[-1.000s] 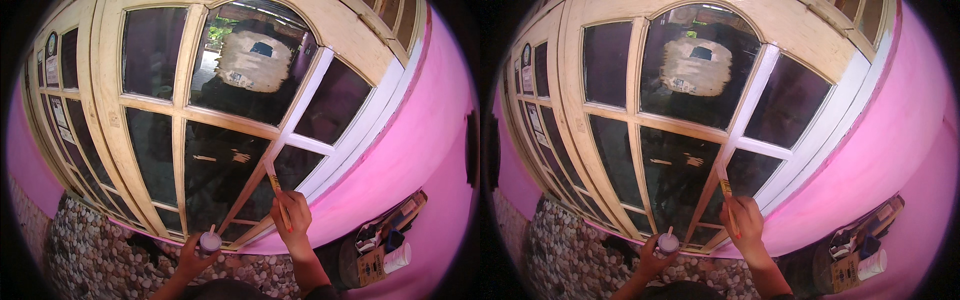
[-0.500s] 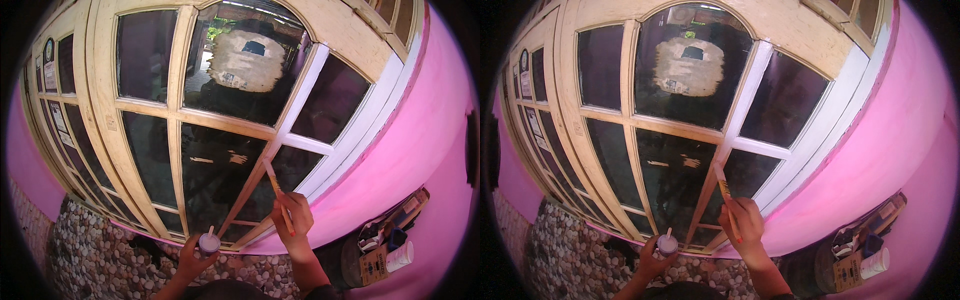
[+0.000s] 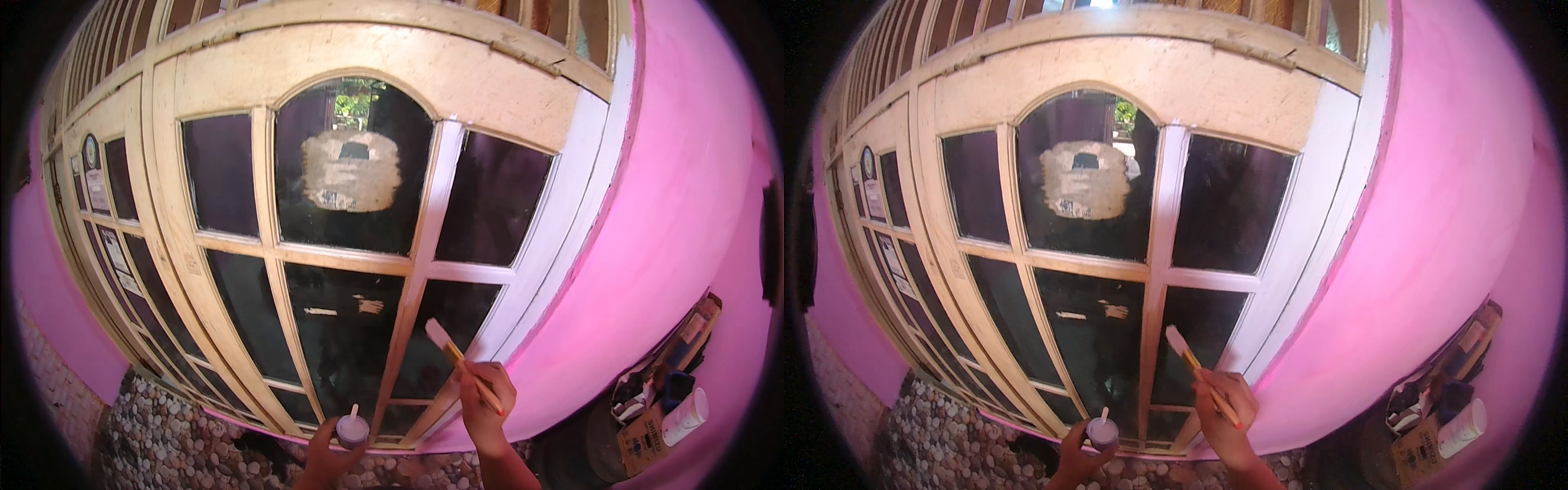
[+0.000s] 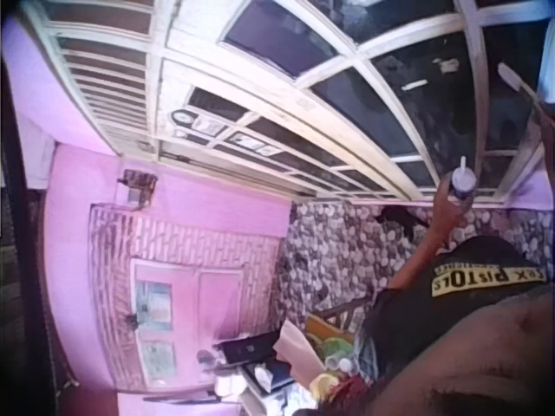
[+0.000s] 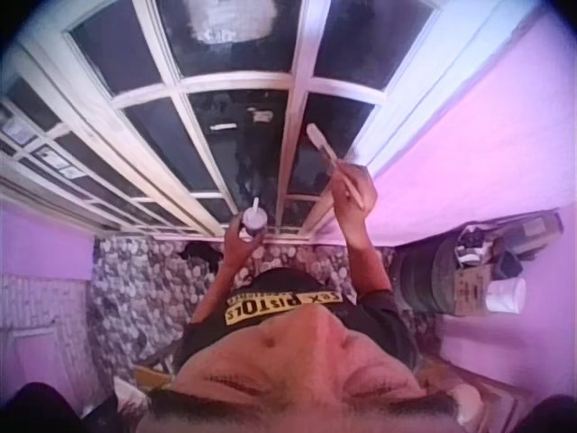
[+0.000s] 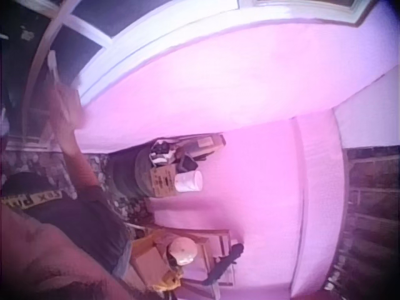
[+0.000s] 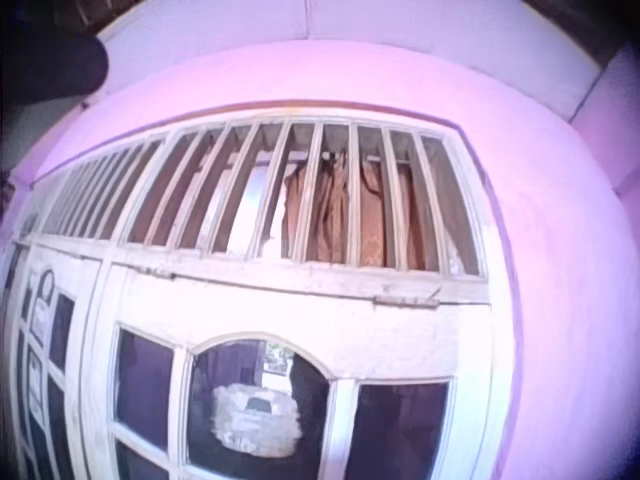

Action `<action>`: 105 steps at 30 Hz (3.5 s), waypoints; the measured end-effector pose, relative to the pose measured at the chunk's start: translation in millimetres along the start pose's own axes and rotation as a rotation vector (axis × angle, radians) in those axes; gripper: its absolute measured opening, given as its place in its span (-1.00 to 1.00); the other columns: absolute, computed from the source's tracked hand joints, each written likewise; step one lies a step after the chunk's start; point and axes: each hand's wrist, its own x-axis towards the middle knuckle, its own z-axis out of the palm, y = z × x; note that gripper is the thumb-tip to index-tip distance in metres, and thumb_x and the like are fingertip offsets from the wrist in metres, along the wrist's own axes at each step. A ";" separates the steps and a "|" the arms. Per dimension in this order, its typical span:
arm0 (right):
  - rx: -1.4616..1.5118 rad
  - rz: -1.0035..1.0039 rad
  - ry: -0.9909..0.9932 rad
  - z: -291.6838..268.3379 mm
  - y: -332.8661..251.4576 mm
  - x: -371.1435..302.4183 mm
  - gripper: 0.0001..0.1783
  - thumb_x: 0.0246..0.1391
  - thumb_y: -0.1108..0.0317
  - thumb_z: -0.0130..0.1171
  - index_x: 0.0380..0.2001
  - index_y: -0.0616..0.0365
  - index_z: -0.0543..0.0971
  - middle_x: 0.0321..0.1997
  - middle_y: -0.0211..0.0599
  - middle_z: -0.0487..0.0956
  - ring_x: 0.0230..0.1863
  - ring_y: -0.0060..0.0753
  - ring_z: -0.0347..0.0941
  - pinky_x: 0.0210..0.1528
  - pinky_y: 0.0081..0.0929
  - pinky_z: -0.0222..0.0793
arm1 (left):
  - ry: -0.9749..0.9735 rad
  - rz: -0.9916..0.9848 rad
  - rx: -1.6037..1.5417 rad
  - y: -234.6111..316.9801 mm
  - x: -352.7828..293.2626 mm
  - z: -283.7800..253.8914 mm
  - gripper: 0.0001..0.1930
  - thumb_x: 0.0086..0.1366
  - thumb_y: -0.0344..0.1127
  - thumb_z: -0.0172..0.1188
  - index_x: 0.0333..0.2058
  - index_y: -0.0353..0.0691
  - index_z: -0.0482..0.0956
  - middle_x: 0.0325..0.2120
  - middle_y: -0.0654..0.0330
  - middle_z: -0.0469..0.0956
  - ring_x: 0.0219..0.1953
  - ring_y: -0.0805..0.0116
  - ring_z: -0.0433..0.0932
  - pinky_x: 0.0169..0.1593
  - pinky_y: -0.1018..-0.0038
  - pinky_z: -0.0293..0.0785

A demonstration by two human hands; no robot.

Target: The person paints the wooden frame of a glass door using a brush and white paint from a bottle.

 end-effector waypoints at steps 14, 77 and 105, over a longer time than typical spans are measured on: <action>0.558 0.688 -0.049 -57.7 28.1 -77.7 -0.80 0.33 0.42 0.20 -0.13 0.39 0.57 -0.38 -0.09 0.67 -0.37 -0.32 0.63 -0.21 -0.38 0.57 | 0.039 0.053 0.059 17.8 -7.3 49.8 -0.28 0.10 -0.24 0.60 0.18 -0.35 0.48 0.02 0.05 0.60 0.07 0.26 0.61 0.11 0.34 0.56; 0.379 0.367 -0.721 -73.3 23.5 -2.2 -0.87 0.17 0.49 0.35 -0.22 0.24 0.64 -0.30 -0.23 0.67 -0.32 -0.48 0.62 -0.25 -0.49 0.52 | 0.207 0.079 0.105 85.0 1.8 120.3 -0.31 0.08 -0.20 0.58 0.17 -0.23 0.51 0.02 0.01 0.58 0.08 0.06 0.61 0.17 0.28 0.51; 0.687 0.998 -0.235 -26.7 25.4 -7.4 -0.74 0.41 0.26 0.18 -0.28 0.25 0.47 -0.47 -0.13 0.62 -0.59 -0.37 0.55 -0.52 -0.43 0.54 | 0.076 0.142 -0.043 65.8 38.9 66.9 -0.28 0.08 -0.24 0.60 0.18 -0.32 0.49 0.04 -0.01 0.57 0.08 0.12 0.61 0.15 0.32 0.52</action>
